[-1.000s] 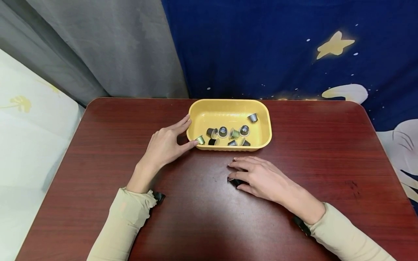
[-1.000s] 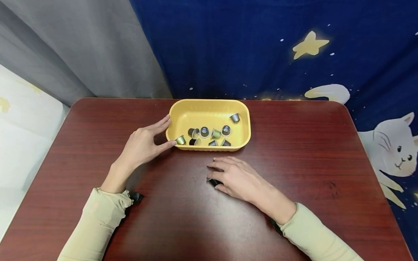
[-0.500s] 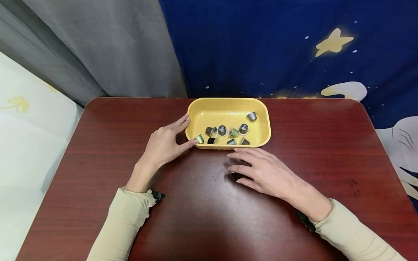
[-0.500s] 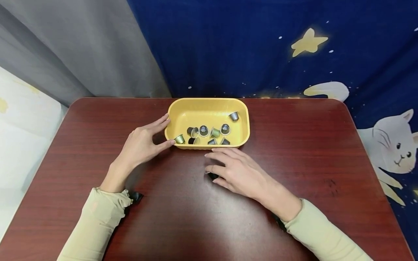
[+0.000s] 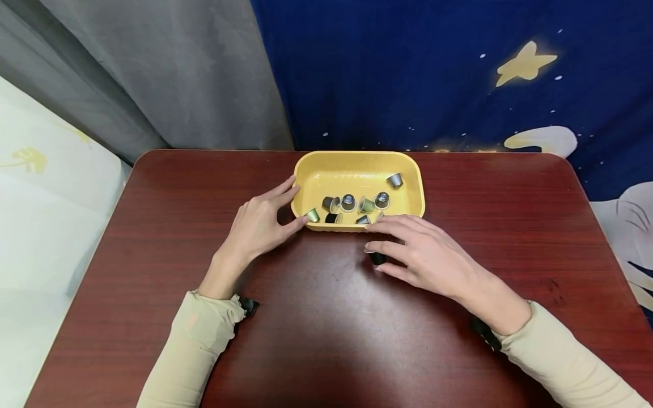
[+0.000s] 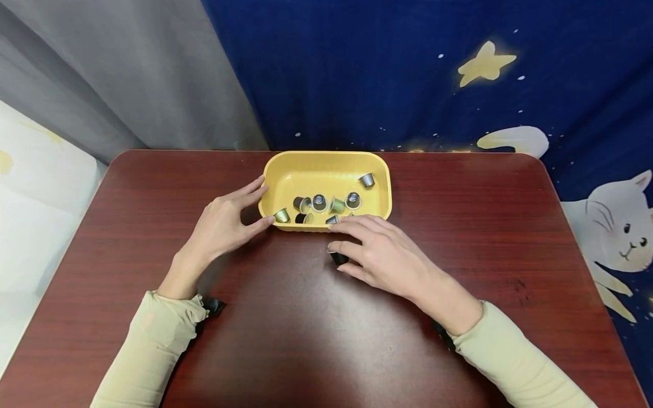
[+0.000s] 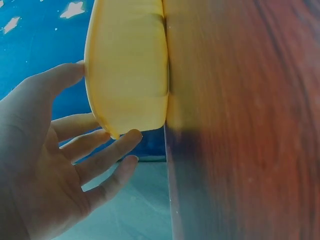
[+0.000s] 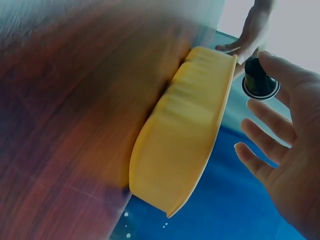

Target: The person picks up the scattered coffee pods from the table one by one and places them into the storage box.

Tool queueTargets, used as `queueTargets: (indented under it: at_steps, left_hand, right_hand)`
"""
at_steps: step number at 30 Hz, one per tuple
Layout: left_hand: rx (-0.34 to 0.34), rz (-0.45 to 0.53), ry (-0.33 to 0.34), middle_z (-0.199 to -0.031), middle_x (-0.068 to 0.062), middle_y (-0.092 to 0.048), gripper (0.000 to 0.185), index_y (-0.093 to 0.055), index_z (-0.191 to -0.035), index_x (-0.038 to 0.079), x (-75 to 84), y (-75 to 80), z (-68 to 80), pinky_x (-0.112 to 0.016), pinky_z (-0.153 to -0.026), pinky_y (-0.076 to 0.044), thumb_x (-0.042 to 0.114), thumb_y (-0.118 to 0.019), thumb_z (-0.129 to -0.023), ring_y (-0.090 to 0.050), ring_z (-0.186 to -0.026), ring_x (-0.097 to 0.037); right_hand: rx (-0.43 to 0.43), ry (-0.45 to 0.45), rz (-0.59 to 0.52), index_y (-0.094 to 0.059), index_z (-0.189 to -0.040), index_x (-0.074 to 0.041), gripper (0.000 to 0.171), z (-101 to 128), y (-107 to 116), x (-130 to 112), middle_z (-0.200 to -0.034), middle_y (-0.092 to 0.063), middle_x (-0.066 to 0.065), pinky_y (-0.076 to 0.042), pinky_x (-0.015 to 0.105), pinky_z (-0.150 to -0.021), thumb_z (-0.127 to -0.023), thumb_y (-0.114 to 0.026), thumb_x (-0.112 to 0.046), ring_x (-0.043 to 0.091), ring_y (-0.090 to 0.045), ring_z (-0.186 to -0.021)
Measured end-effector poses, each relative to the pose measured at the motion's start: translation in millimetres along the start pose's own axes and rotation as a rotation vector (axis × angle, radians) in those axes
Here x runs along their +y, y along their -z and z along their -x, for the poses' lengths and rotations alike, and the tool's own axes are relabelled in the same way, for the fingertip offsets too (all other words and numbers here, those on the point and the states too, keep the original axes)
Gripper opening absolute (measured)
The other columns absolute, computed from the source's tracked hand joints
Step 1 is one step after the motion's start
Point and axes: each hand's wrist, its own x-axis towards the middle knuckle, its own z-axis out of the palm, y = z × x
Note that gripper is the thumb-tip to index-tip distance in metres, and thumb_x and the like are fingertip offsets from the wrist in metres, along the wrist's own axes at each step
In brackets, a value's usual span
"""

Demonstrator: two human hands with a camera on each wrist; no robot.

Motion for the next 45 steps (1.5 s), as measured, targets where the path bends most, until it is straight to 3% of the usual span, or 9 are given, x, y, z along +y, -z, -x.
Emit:
queueTargets:
  at_steps: [4,8,19,45]
  left_hand:
    - [0.001,0.045,-0.017,-0.153,0.003,-0.044,0.068,-0.057,-0.141,0.01,0.2,-0.5,-0.6,-0.05,-0.089,-0.051,0.048,-0.073,-0.086,-0.061,-0.119,-0.03]
    - [0.013,0.075,-0.031,-0.153,-0.001,-0.045,0.069,-0.057,-0.14,0.005,-1.1,-2.0,-1.1,-0.048,-0.098,-0.047,0.044,-0.074,-0.086,-0.055,-0.128,-0.028]
    - [0.059,0.106,-0.063,-0.151,-0.006,-0.048,0.07,-0.056,-0.139,0.001,-4.5,-5.1,-0.9,-0.044,-0.1,-0.047,0.042,-0.075,-0.085,-0.054,-0.128,-0.026]
    - [0.033,0.123,-0.019,-0.153,-0.006,-0.044,0.075,-0.054,-0.14,-0.002,4.8,-6.0,-1.3,-0.042,-0.101,-0.047,0.043,-0.076,-0.084,-0.053,-0.13,-0.026]
  right_hand:
    - [-0.002,-0.009,-0.012,-0.07,-0.121,-0.013,0.036,0,3,5,-0.134,-0.06,0.007,-0.034,0.043,-0.111,-0.089,-0.074,-0.03,0.028,-0.051,-0.128]
    - [0.013,-0.024,-0.019,-0.071,-0.12,-0.012,0.036,-1,6,11,-0.134,-0.06,0.008,-0.035,0.042,-0.11,-0.089,-0.075,-0.03,0.027,-0.051,-0.129]
    - [0.078,-0.04,-0.036,-0.072,-0.117,-0.012,0.037,-6,10,27,-0.131,-0.062,0.01,-0.036,0.042,-0.109,-0.085,-0.079,-0.027,0.028,-0.054,-0.126]
    - [0.126,-0.093,0.023,-0.074,-0.113,-0.009,0.036,-11,11,61,-0.129,-0.063,0.012,-0.037,0.043,-0.109,-0.079,-0.082,-0.018,0.029,-0.056,-0.122]
